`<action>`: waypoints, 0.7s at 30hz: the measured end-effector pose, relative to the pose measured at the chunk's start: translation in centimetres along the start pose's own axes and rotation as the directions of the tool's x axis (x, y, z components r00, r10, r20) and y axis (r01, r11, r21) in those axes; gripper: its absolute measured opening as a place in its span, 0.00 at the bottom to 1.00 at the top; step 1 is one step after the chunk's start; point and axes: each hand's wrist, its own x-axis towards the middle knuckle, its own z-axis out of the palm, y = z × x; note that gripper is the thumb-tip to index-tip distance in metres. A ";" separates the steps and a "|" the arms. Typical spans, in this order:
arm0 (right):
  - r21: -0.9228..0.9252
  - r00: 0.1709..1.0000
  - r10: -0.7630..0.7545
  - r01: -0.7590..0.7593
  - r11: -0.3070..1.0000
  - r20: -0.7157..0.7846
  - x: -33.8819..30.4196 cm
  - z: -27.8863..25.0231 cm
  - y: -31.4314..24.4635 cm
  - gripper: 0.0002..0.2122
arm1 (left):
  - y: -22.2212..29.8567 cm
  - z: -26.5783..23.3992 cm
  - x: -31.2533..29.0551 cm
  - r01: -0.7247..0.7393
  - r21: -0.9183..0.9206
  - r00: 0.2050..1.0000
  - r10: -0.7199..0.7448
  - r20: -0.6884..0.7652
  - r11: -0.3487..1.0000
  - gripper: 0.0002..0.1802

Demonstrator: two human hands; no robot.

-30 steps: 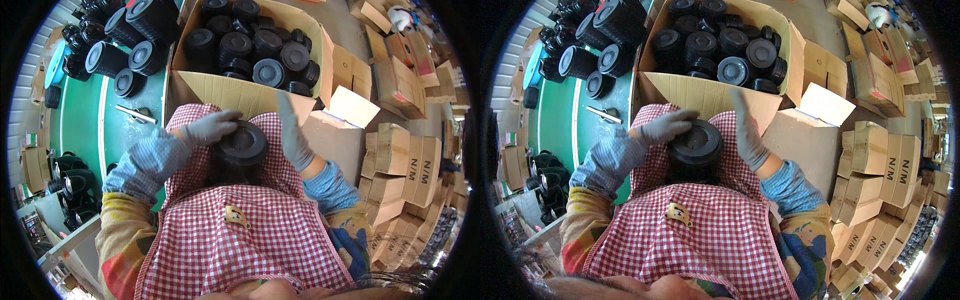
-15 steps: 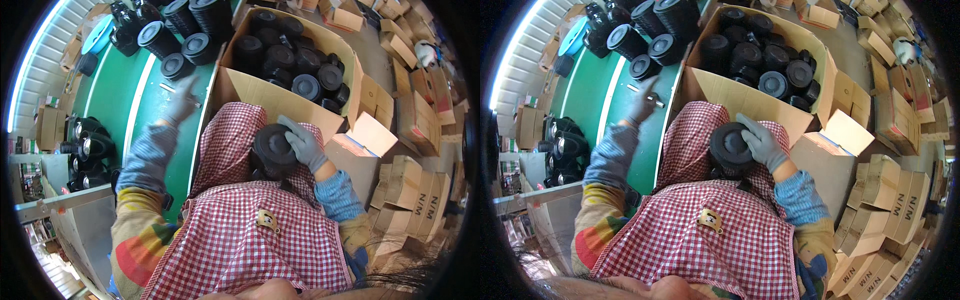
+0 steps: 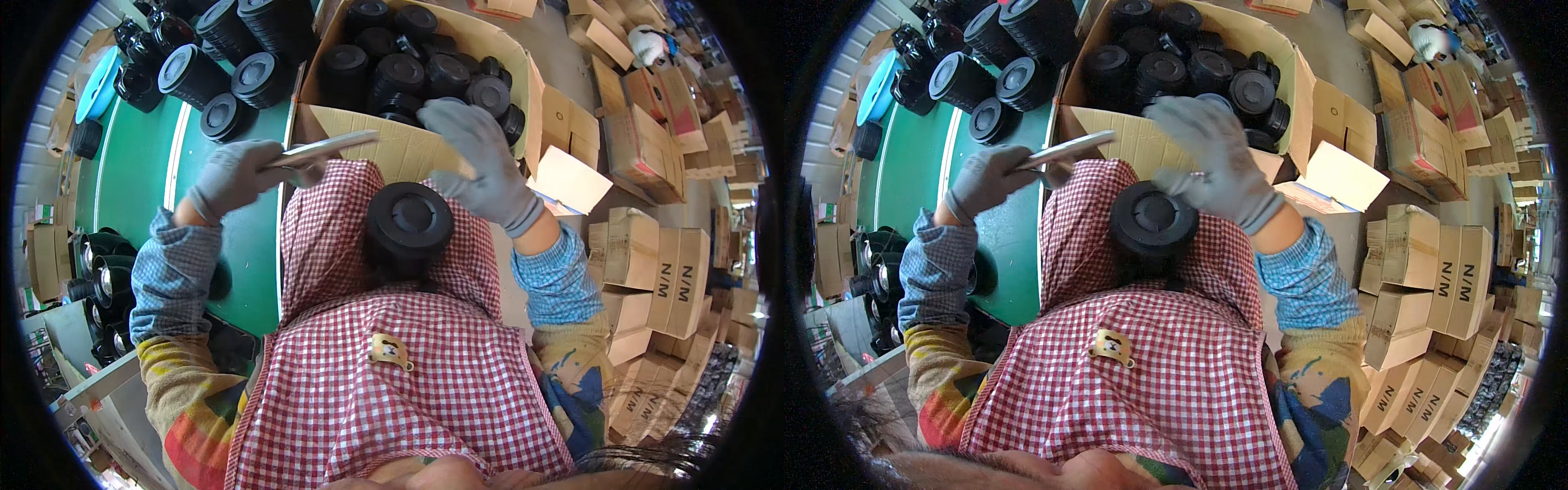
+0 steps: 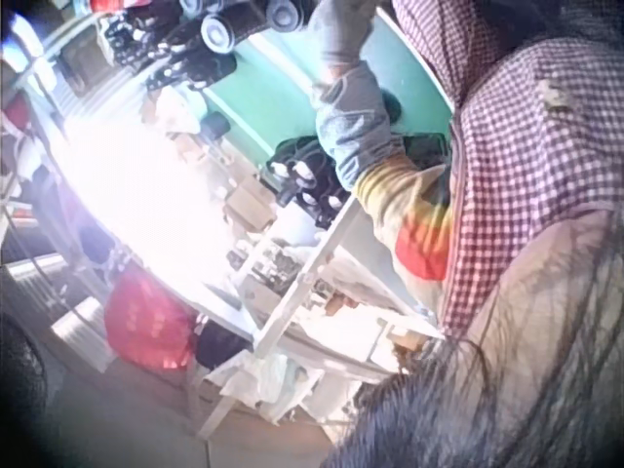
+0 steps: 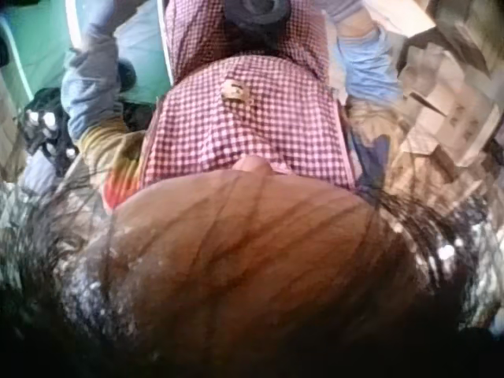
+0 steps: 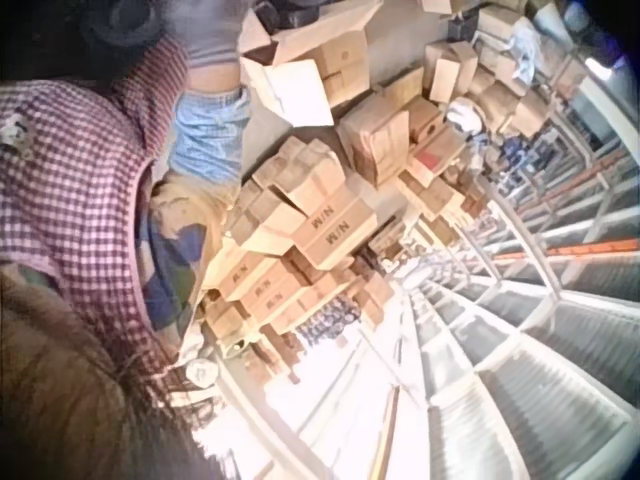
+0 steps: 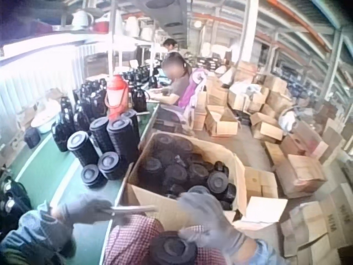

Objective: The person repeatedly picks up black cylindrical objects, inserts a metal rod into each one, and places the assembled units on a green workbench. The process is repeated for multiple items in a consistent sequence.

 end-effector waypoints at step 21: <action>0.248 0.796 0.044 -0.239 0.939 0.603 -4.0 1.7 4.7 0.19 | 14.9 5.8 3.6 -0.069 -0.230 0.934 0.144 0.326 0.971 0.13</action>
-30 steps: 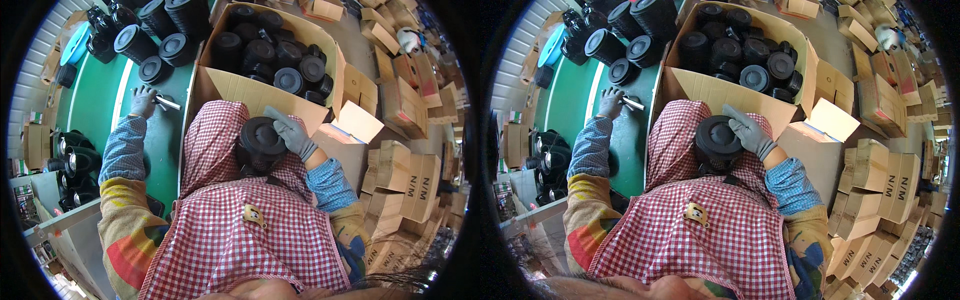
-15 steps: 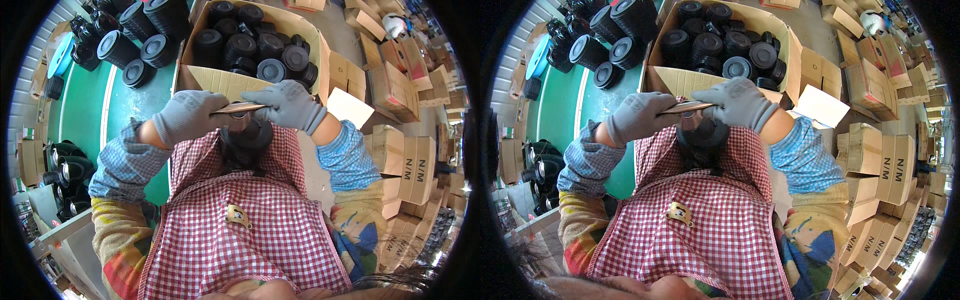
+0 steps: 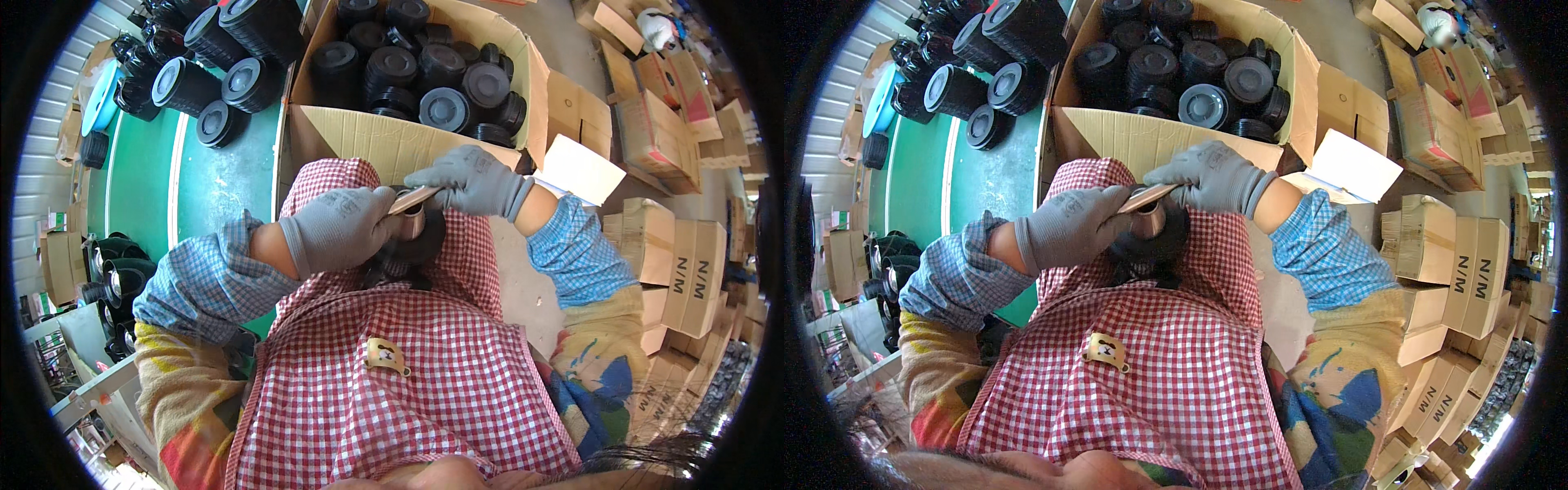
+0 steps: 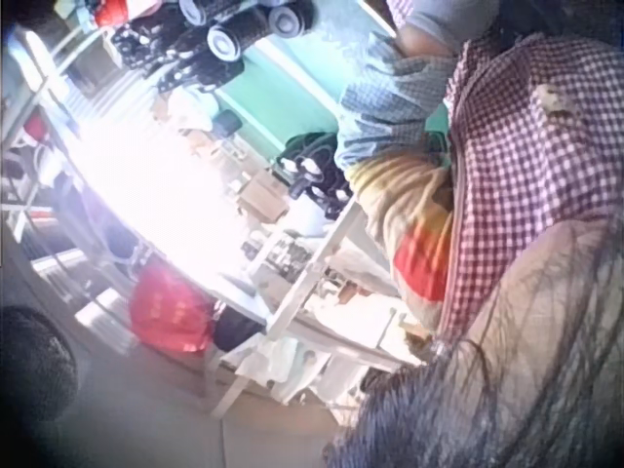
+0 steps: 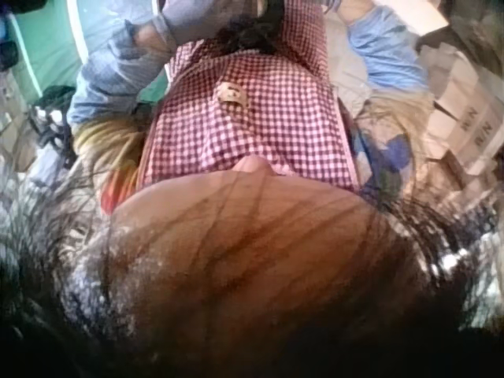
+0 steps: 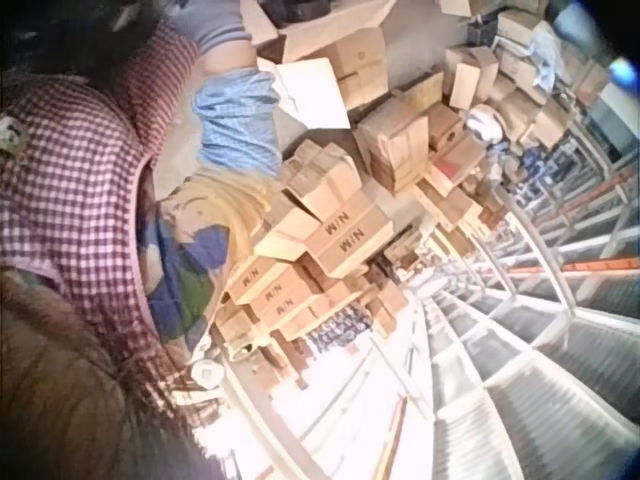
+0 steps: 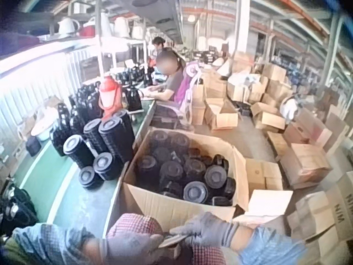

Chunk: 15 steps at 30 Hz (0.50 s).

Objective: The person repeatedly picks up black cylindrical objects, inserts a metal rod into each one, and places the assembled units on a green workbench. The process is repeated for multiple items in a consistent sequence.

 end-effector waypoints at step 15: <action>0.192 0.942 -0.328 0.335 0.922 -0.069 2.9 1.6 3.1 0.42 | -4.8 -1.0 3.0 -0.141 -0.185 0.985 0.156 0.070 0.973 0.18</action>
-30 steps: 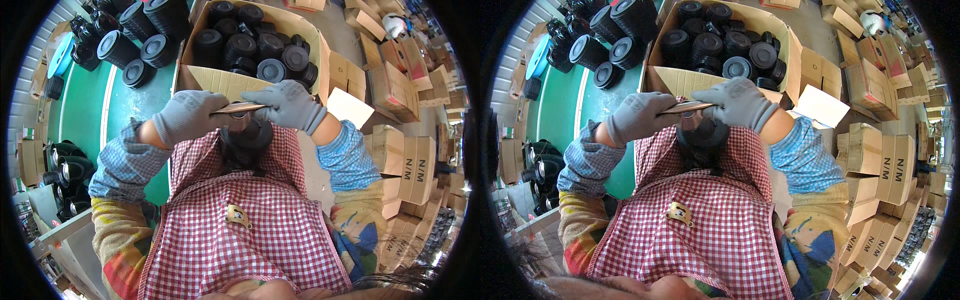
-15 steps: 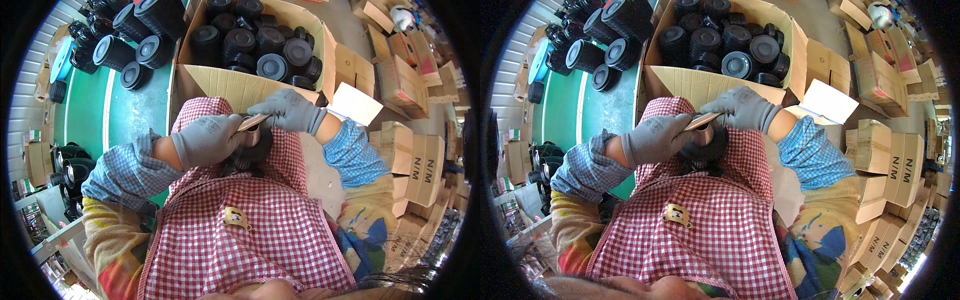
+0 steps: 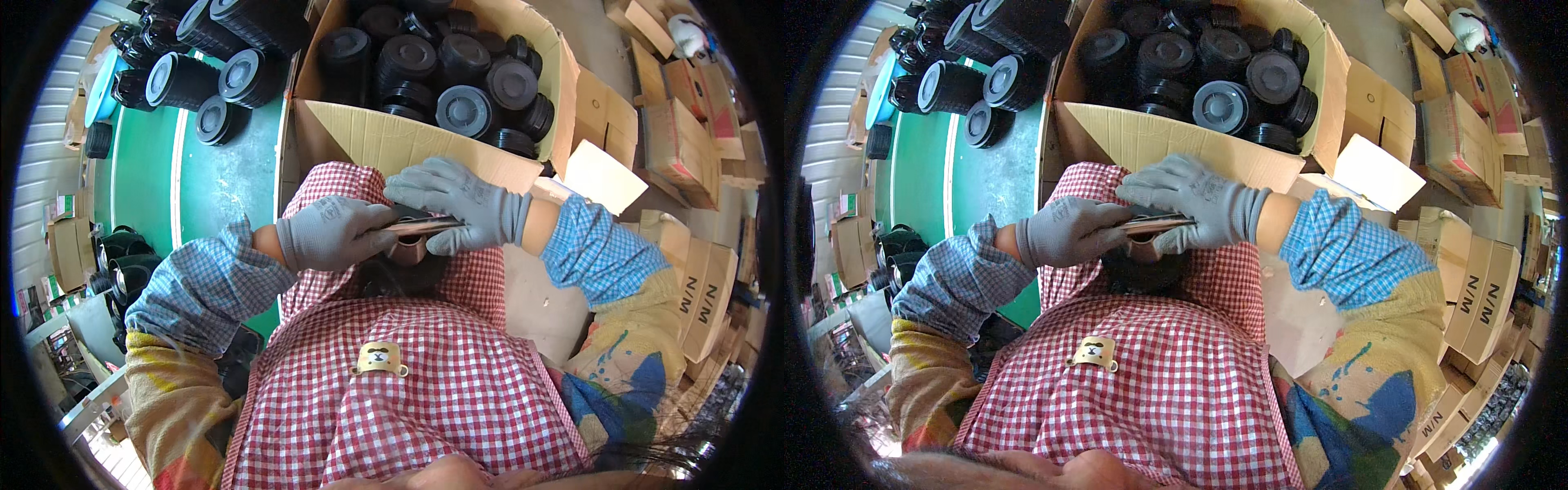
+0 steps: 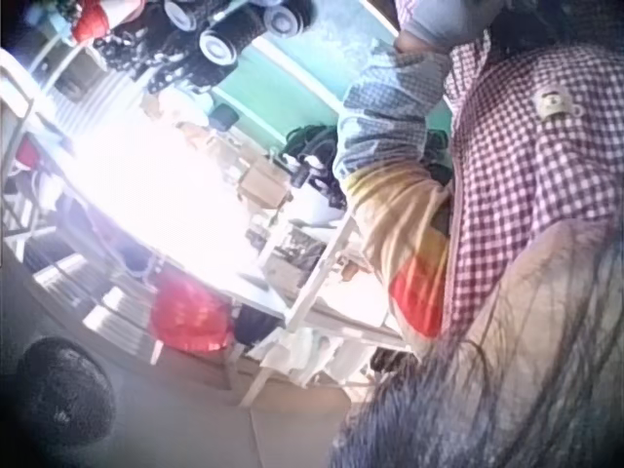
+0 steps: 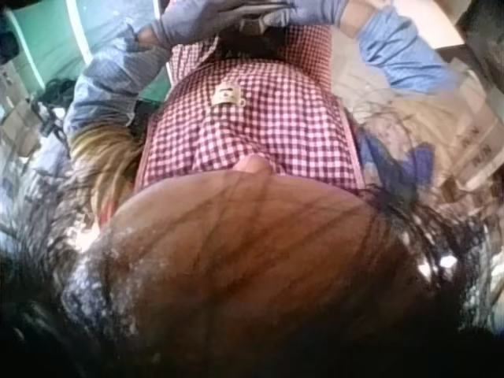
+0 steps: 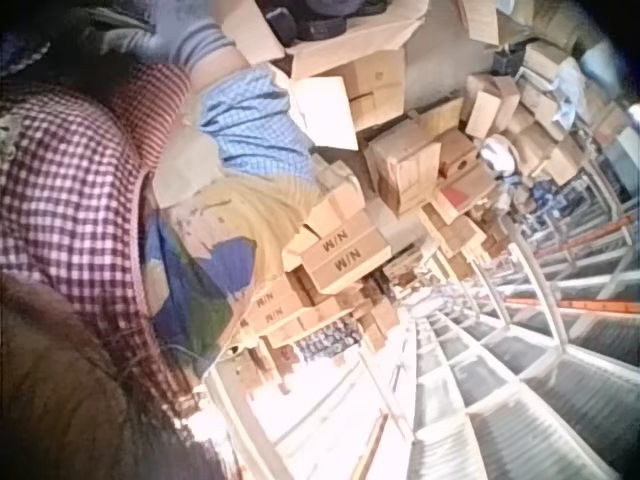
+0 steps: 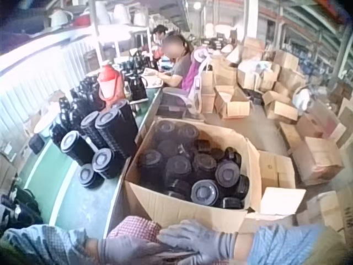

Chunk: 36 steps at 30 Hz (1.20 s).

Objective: The person repeatedly picks up black cylindrical objects, inserts a metal rod into each one, and places the assembled units on a green workbench. The process is repeated for multiple items in a consistent sequence.

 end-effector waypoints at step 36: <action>0.775 0.985 0.171 -0.112 0.622 0.005 2.9 -1.3 -2.7 0.47 | 6.6 10.1 6.4 -0.127 0.673 0.800 0.476 -0.365 0.729 0.10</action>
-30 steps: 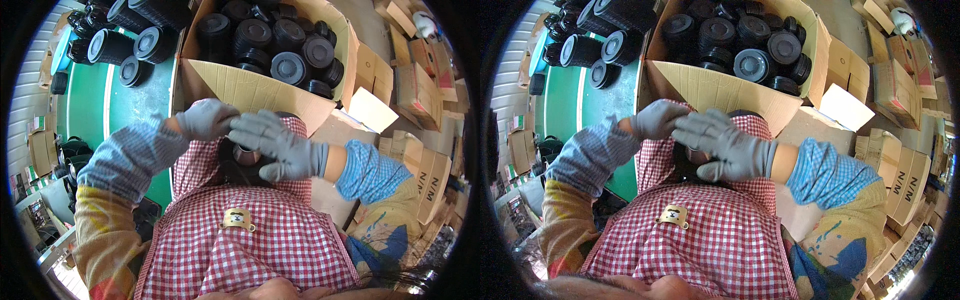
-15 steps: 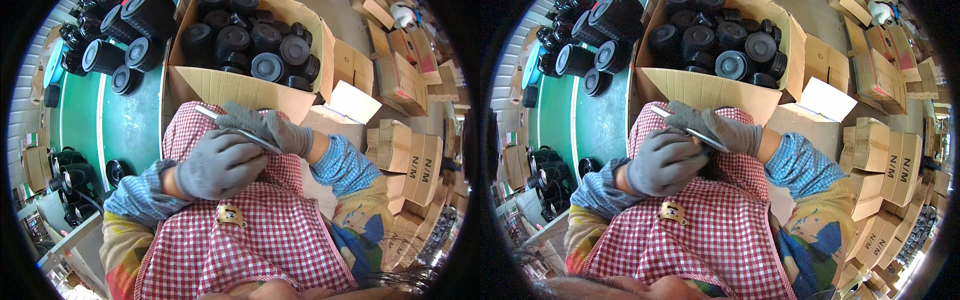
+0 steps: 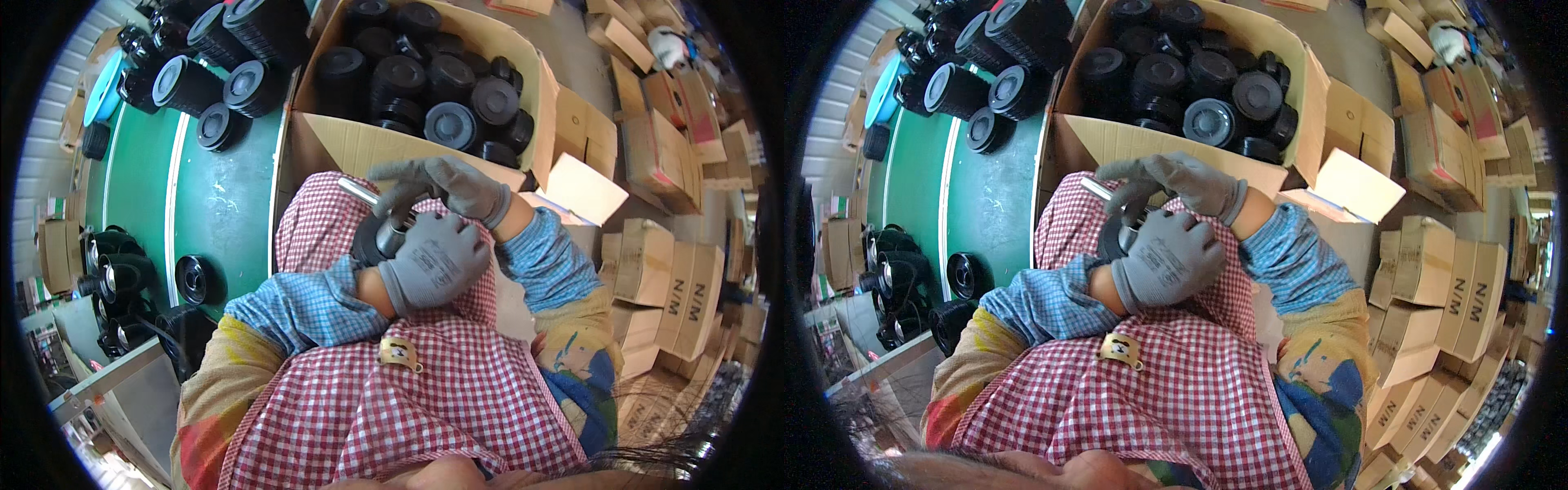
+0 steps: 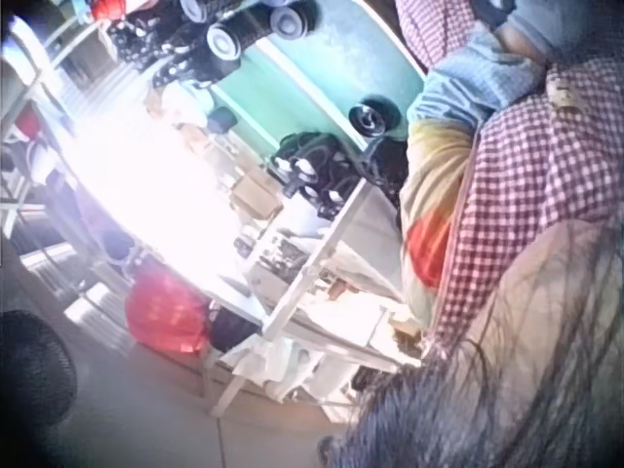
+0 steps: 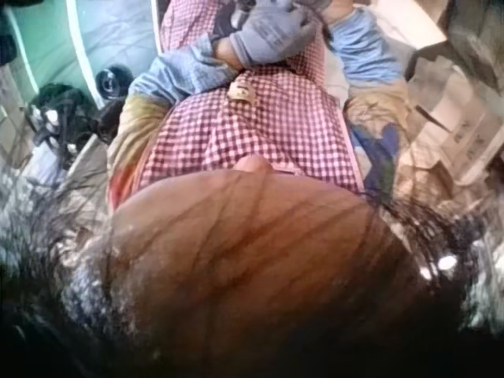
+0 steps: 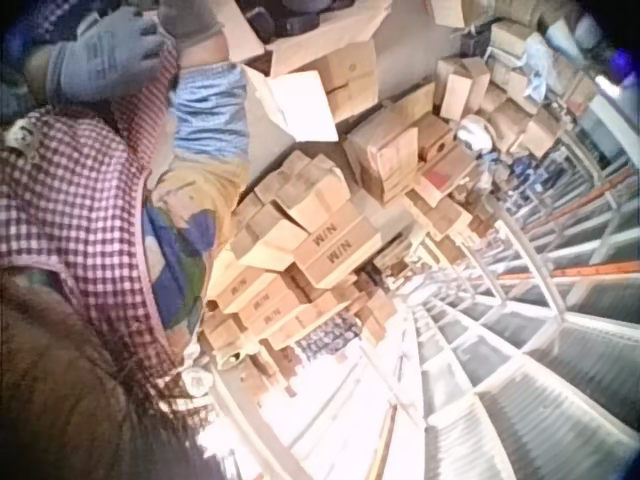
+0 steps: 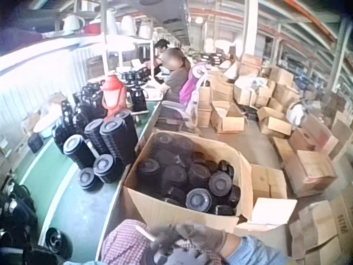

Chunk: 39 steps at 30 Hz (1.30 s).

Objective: The person repeatedly picks up black cylindrical objects, inserts a metal rod into each one, and places the assembled units on a green workbench. The process is repeated for multiple items in a consistent sequence.

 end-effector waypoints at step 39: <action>-0.745 0.942 -0.335 0.209 0.633 -0.020 3.6 -1.9 5.5 0.13 | -5.2 0.0 -1.3 -0.238 -0.584 0.968 0.239 -0.076 0.776 0.07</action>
